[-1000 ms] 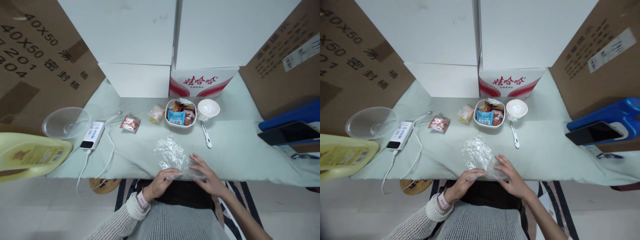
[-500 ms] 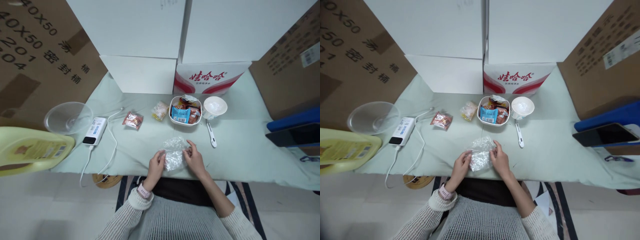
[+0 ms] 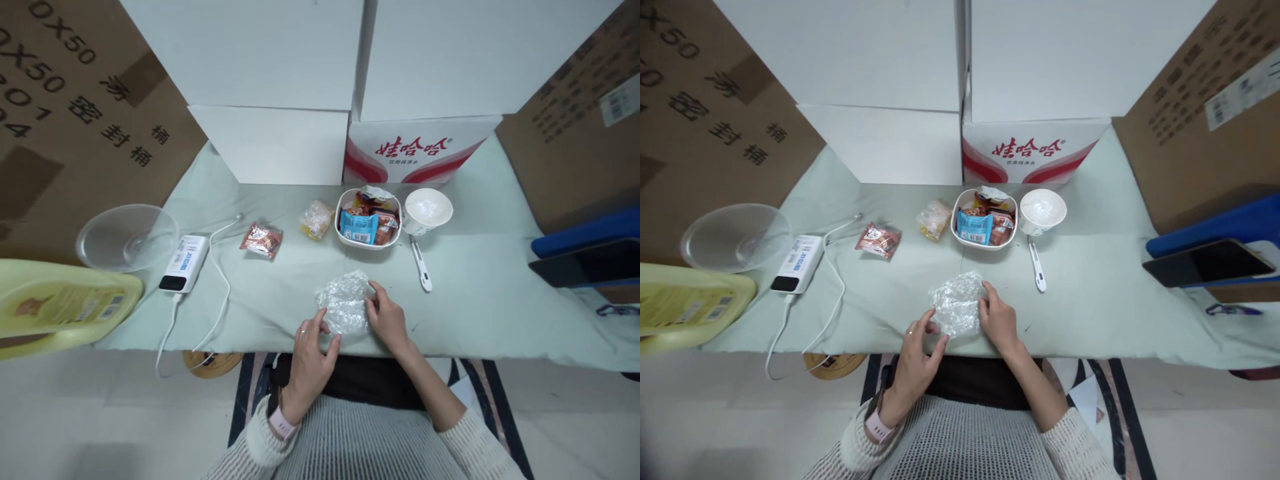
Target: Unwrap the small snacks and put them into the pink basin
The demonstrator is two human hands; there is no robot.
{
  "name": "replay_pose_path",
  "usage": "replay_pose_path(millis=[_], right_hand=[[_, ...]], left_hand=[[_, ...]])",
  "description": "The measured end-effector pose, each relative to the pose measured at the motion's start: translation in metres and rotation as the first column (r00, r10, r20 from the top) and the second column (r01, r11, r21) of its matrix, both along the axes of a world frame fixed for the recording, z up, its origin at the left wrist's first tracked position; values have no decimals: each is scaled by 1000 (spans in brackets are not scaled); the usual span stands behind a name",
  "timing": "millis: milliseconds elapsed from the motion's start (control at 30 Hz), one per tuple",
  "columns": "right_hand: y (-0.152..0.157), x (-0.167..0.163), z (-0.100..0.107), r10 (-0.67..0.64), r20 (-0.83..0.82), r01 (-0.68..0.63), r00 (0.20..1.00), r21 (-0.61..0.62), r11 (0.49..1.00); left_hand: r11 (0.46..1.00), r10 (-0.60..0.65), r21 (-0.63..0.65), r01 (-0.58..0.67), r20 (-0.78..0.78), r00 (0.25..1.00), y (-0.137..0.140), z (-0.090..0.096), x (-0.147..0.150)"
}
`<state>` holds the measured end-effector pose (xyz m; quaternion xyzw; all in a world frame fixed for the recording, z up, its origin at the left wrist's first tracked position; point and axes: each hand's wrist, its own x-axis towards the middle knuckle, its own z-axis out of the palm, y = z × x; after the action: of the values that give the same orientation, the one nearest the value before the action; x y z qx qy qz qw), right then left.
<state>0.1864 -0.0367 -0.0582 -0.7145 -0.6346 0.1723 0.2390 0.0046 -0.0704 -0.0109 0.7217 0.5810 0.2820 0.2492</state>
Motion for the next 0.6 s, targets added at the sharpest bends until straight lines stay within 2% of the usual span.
replay_pose_path(millis=[167,300,467,600], right_hand=[[-9,7,-1,-84,-3,84,996,61,995],[-15,9,-3,-118,9,117,993,101,988],[-19,9,-7,-77,40,71,996,134,988],[-18,10,-6,-10,145,-5,989,103,995]], left_hand=[[998,-16,-63,19,47,999,0,-18,10],[996,-39,-77,46,94,995,-1,-22,18],[994,-100,-24,102,82,992,-6,-25,13],[993,-115,36,114,17,993,-8,-26,11]])
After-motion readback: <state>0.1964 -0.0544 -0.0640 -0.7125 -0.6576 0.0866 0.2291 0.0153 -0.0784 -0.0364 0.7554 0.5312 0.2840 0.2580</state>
